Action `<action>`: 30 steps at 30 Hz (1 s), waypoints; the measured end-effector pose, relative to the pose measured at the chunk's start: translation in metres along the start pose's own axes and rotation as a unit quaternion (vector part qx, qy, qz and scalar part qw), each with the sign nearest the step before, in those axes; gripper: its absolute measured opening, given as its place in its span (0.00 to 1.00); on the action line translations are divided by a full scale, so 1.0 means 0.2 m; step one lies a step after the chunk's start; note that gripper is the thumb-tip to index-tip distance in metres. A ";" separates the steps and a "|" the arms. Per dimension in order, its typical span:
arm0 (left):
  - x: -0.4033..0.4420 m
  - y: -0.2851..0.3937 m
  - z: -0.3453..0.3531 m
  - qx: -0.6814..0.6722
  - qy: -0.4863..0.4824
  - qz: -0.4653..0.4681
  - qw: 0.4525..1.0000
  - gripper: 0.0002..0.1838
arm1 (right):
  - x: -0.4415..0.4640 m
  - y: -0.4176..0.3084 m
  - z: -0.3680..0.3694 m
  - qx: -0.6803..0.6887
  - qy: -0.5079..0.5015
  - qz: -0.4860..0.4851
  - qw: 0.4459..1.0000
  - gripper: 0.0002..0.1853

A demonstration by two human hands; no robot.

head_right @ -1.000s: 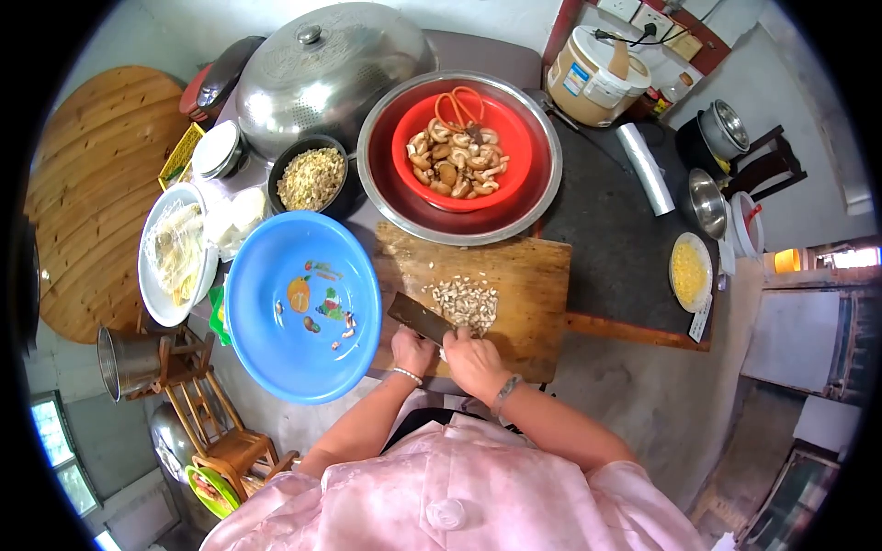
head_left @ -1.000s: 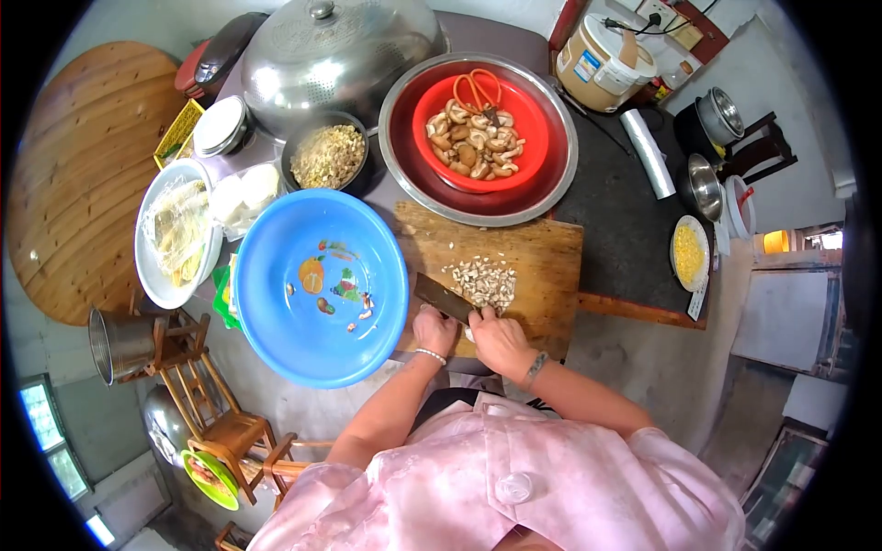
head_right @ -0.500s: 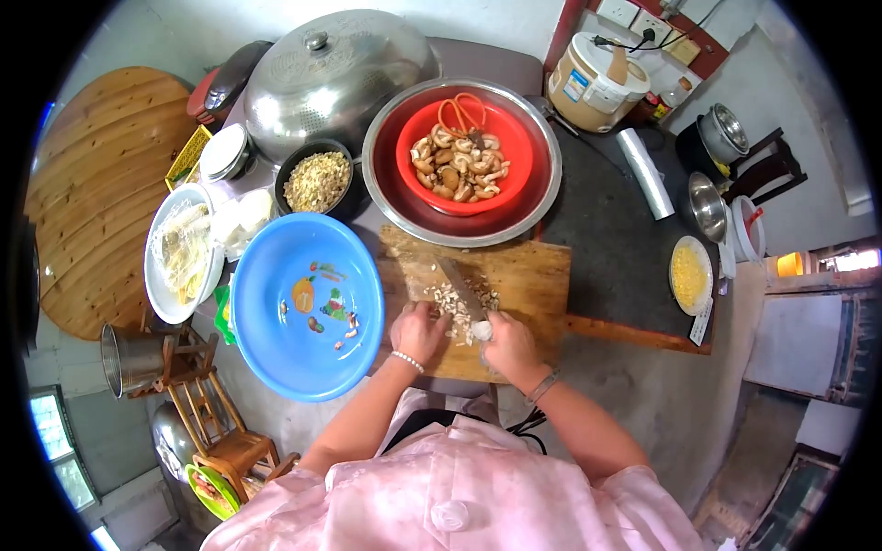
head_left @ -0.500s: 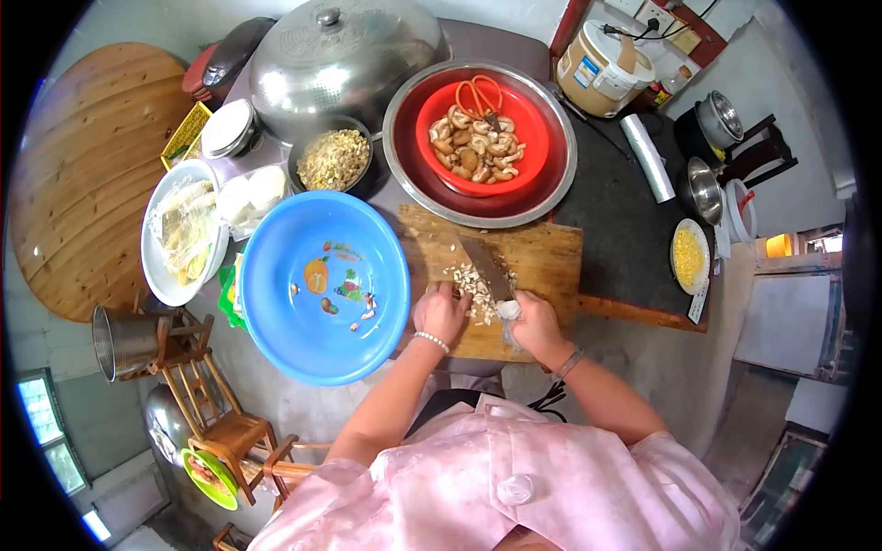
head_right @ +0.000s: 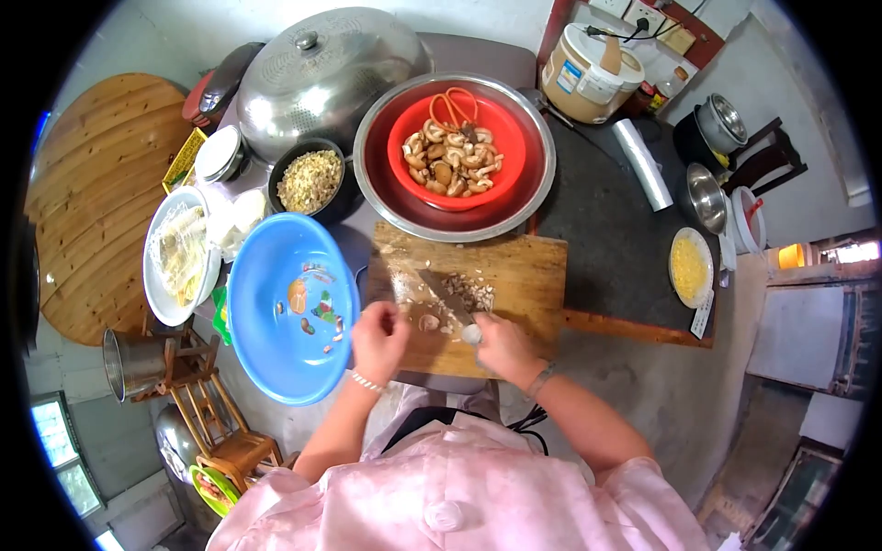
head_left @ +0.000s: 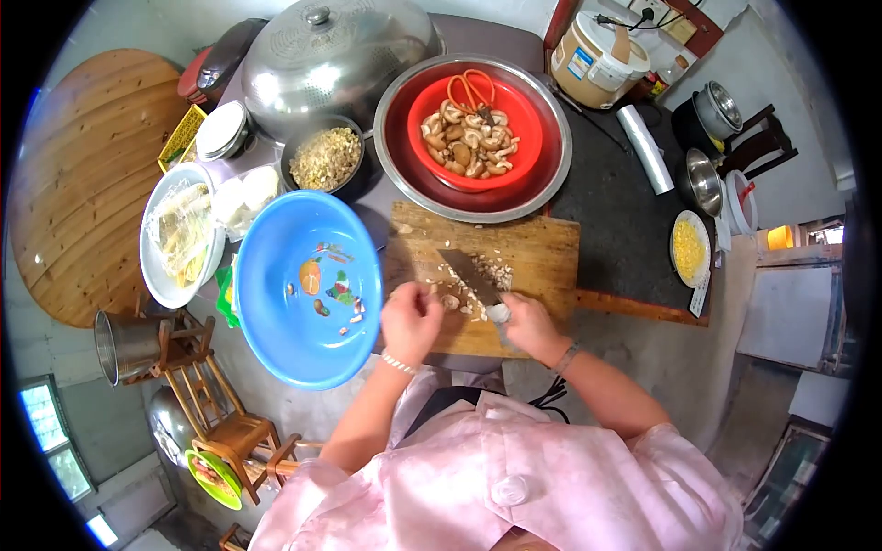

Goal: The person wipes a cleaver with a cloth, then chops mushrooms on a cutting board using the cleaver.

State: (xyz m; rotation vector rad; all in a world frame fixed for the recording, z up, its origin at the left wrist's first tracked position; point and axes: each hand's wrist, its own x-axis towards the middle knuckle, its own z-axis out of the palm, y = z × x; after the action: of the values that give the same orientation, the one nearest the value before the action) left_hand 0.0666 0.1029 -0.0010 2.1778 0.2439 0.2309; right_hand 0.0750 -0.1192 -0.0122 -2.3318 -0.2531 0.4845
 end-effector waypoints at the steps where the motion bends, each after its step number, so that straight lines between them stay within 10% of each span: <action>1: -0.01 0.01 -0.07 -0.080 -0.005 -0.064 0.995 0.03 | 0.00 -0.02 -0.01 0.004 -0.022 0.009 1.000 0.14; 7: 0.07 0.15 -0.23 -0.343 -0.050 -0.254 0.903 0.02 | 0.03 0.02 0.11 -0.029 -0.056 0.042 0.997 0.14; 14: 0.19 -0.23 -0.19 -0.306 0.045 -0.314 0.898 0.04 | 0.05 0.08 0.03 0.010 -0.027 0.060 0.998 0.12; 16: 0.16 -0.22 -0.20 0.016 0.114 -0.112 0.987 0.07 | 0.04 0.07 0.01 -0.008 -0.032 0.048 0.998 0.12; 20: -0.04 -0.02 0.03 0.027 -0.007 0.140 0.990 0.11 | 0.03 0.06 0.04 0.009 -0.026 0.055 0.998 0.12; 30: -0.12 -0.26 0.41 0.062 -0.127 -0.010 0.990 0.09 | 0.01 0.02 0.02 -0.015 0.009 0.010 1.000 0.13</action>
State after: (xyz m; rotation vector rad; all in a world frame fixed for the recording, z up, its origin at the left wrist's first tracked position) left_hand 0.0587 0.0622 -0.0914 2.2991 0.1398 -0.0756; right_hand 0.0765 -0.1189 -0.0175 -2.3694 -0.2313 0.4717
